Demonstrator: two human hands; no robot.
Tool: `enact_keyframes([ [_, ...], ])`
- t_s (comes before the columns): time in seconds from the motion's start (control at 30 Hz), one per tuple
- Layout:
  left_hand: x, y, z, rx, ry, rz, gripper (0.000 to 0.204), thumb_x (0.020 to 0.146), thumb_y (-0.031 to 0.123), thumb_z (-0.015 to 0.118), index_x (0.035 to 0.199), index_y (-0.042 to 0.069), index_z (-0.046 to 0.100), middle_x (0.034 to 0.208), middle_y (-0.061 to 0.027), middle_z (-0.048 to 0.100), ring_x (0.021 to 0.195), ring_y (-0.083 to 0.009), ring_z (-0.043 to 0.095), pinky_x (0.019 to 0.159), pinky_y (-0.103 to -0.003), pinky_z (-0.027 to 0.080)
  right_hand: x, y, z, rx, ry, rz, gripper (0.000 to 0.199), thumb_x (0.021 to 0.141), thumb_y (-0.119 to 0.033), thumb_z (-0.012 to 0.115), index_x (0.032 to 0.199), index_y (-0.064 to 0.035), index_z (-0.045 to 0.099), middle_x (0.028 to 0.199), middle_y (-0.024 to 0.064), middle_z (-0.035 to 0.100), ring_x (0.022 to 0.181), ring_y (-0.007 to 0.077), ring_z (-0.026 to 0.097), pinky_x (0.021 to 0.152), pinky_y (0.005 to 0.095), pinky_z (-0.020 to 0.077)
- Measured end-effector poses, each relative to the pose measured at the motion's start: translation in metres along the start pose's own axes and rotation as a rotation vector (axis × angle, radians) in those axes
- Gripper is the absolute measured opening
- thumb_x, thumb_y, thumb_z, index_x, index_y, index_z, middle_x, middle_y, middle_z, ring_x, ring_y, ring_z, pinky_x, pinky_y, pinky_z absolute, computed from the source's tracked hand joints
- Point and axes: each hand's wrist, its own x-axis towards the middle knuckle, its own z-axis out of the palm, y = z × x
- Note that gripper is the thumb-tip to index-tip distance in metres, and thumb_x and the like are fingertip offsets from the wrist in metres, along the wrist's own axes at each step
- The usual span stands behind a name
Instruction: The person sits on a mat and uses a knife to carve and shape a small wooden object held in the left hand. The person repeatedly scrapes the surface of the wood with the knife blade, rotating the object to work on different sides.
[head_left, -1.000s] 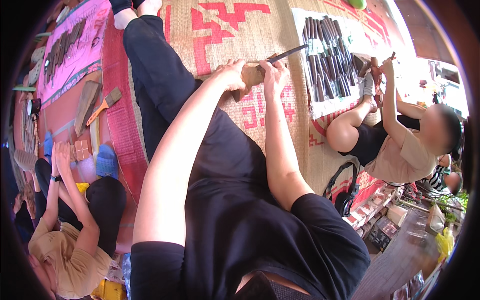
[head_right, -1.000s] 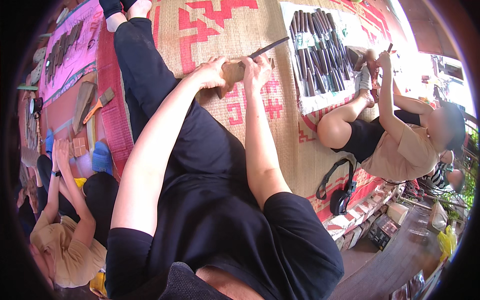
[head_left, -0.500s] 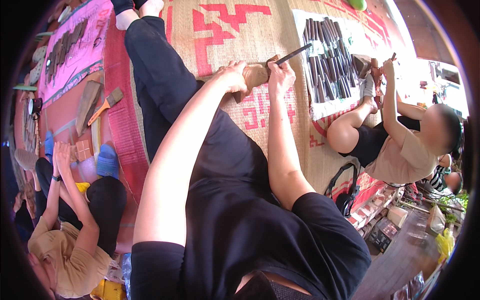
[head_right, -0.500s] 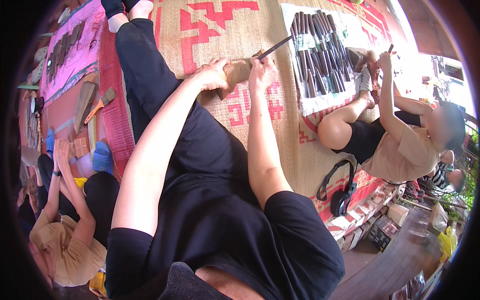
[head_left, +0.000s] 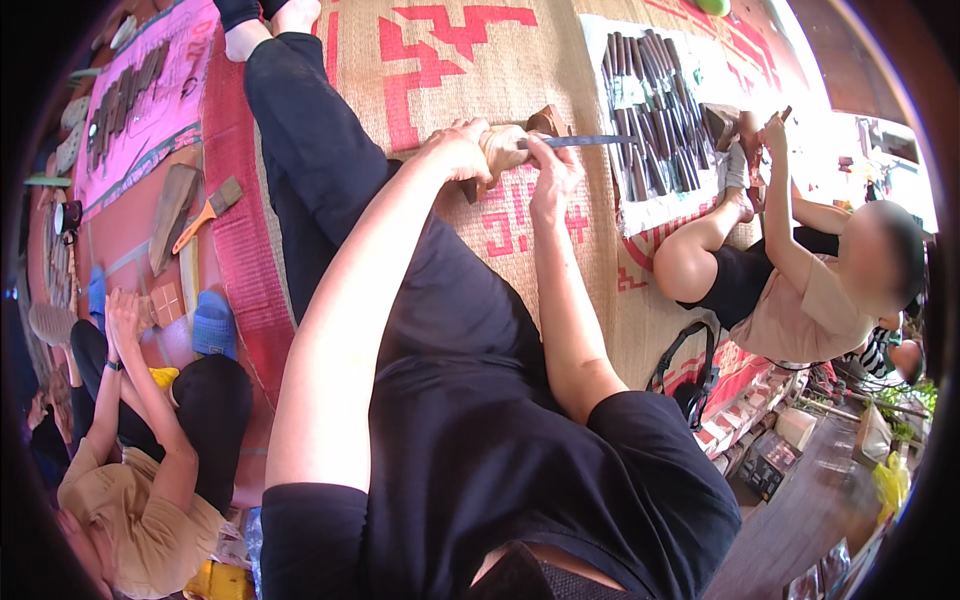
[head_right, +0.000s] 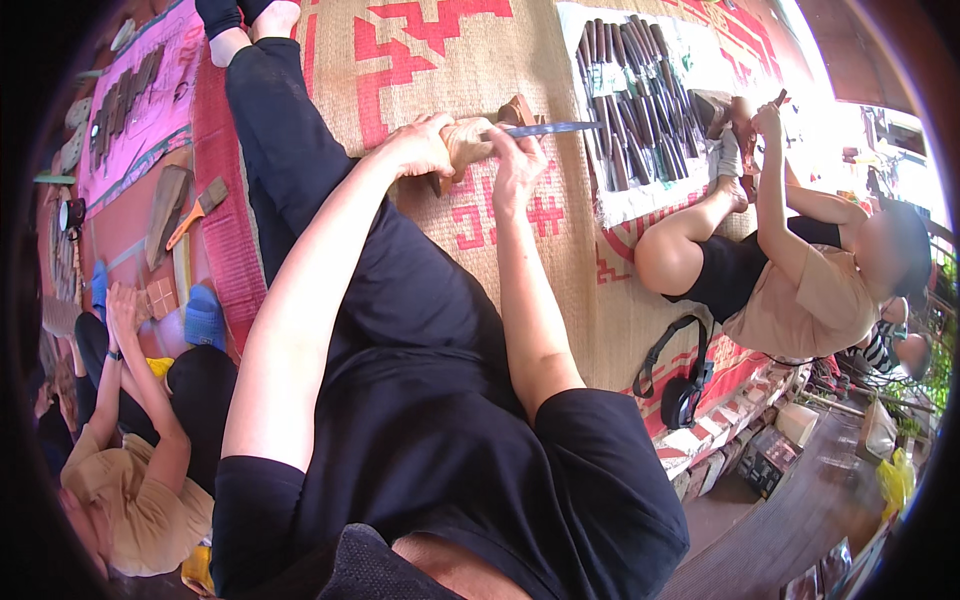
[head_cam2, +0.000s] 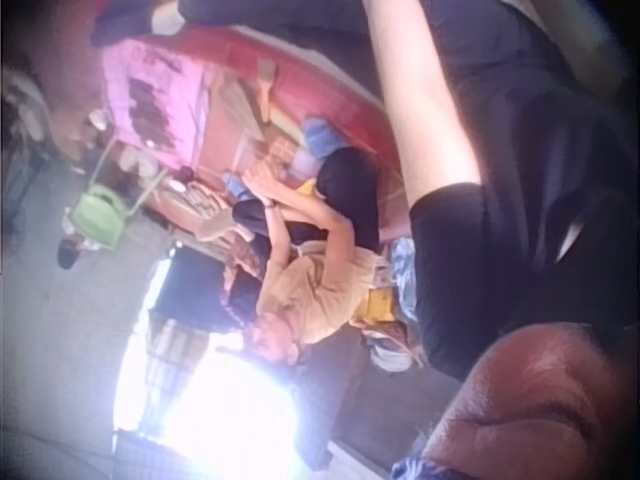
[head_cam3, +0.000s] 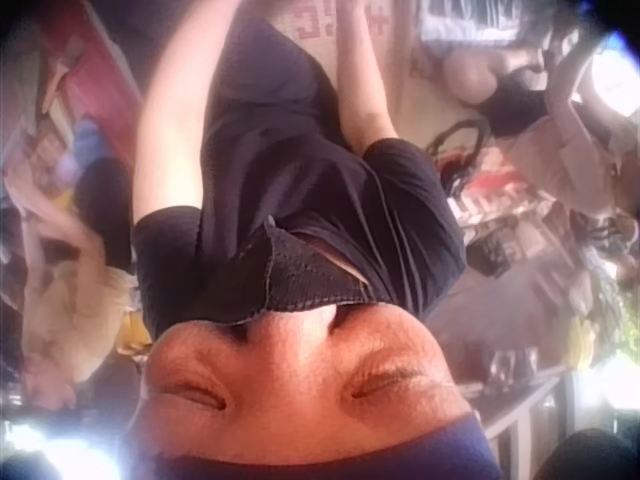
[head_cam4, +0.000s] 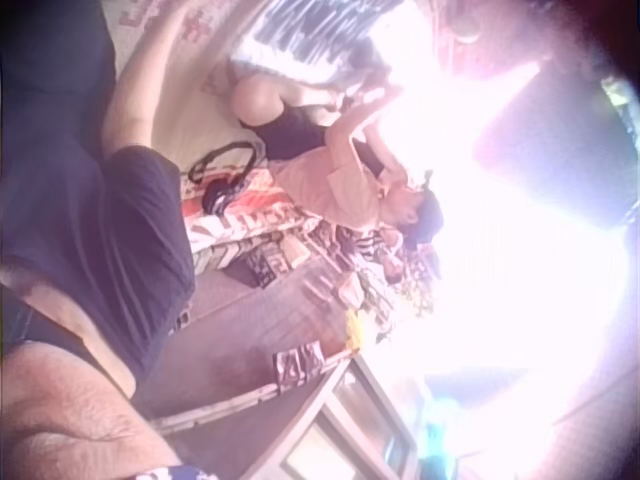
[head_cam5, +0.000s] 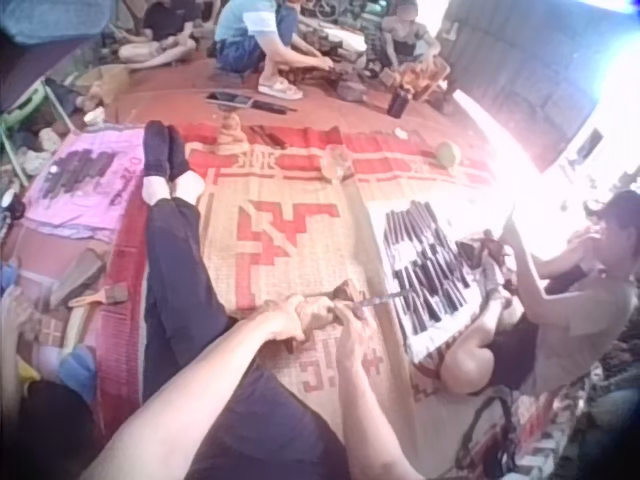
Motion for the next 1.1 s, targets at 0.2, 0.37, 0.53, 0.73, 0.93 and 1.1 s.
enact_keyframes([
  [0.2, 0.002, -0.004, 0.009, -0.01, 0.082, 0.041, 0.079, 0.052, 0.02, 0.075, 0.125, 0.012, 0.047, 0.122, -0.0134, 0.051, 0.112, -0.0269, 0.052, 0.092, -0.036, 0.044, 0.001, 0.013, -0.02, -0.038, 0.153, 0.011, 0.009, 0.075, -0.003, 0.069, 0.083, -0.0031, 0.065, 0.079, 0.0021, 0.066, 0.071, 0.008, 0.059, 0.06, 0.0223, 0.0444],
  [0.37, -0.001, -0.002, 0.002, -0.027, 0.041, 0.038, 0.076, 0.052, 0.02, 0.075, 0.122, 0.009, 0.049, 0.119, -0.0138, 0.053, 0.11, -0.0272, 0.053, 0.09, -0.036, 0.045, -0.009, 0.012, -0.017, 0.074, 0.047, 0.04, 0.018, 0.077, -0.003, 0.068, 0.094, -0.0019, 0.065, 0.078, 0.0013, 0.064, 0.069, 0.0081, 0.055, 0.063, 0.0218, 0.0428],
  [0.53, 0.001, -0.003, 0.005, -0.035, 0.082, 0.053, 0.075, 0.05, 0.019, 0.076, 0.12, 0.008, 0.05, 0.117, -0.0142, 0.055, 0.109, -0.0275, 0.053, 0.089, -0.036, 0.045, -0.01, 0.019, -0.02, 0.029, 0.009, 0.058, 0.017, 0.077, -0.002, 0.068, 0.093, -0.0004, 0.066, 0.077, 0.0019, 0.063, 0.066, 0.007, 0.055, 0.061, 0.0207, 0.0452],
  [0.73, 0.005, -0.004, 0.003, -0.056, 0.022, 0.023, 0.076, 0.05, 0.018, 0.075, 0.121, 0.007, 0.05, 0.116, -0.0146, 0.055, 0.108, -0.0272, 0.054, 0.089, -0.035, 0.045, -0.004, 0.012, -0.025, 0.094, 0.114, 0.037, 0.011, 0.077, -0.001, 0.067, 0.088, -0.0011, 0.066, 0.078, 0.0036, 0.065, 0.066, 0.0079, 0.057, 0.058, 0.0207, 0.0473],
  [0.93, 0.006, -0.005, 0.002, -0.072, 0.042, 0.05, 0.077, 0.05, 0.017, 0.075, 0.122, 0.007, 0.05, 0.115, -0.0153, 0.056, 0.106, -0.0272, 0.055, 0.088, -0.034, 0.046, -0.004, 0.019, -0.022, 0.068, 0.027, 0.074, 0.012, 0.077, -0.001, 0.067, 0.088, 0.0002, 0.066, 0.078, 0.005, 0.065, 0.069, 0.0104, 0.059, 0.061, 0.0215, 0.0468],
  [1.1, 0.007, -0.007, 0.002, -0.07, 0.033, 0.064, 0.077, 0.05, 0.017, 0.074, 0.122, 0.007, 0.05, 0.114, -0.0158, 0.056, 0.106, -0.0271, 0.055, 0.087, -0.034, 0.046, 0.002, 0.01, -0.026, 0.084, 0.086, 0.105, 0.011, 0.078, -0.003, 0.067, 0.089, -0.0001, 0.065, 0.078, 0.0046, 0.066, 0.066, 0.0095, 0.061, 0.057, 0.0194, 0.0487],
])
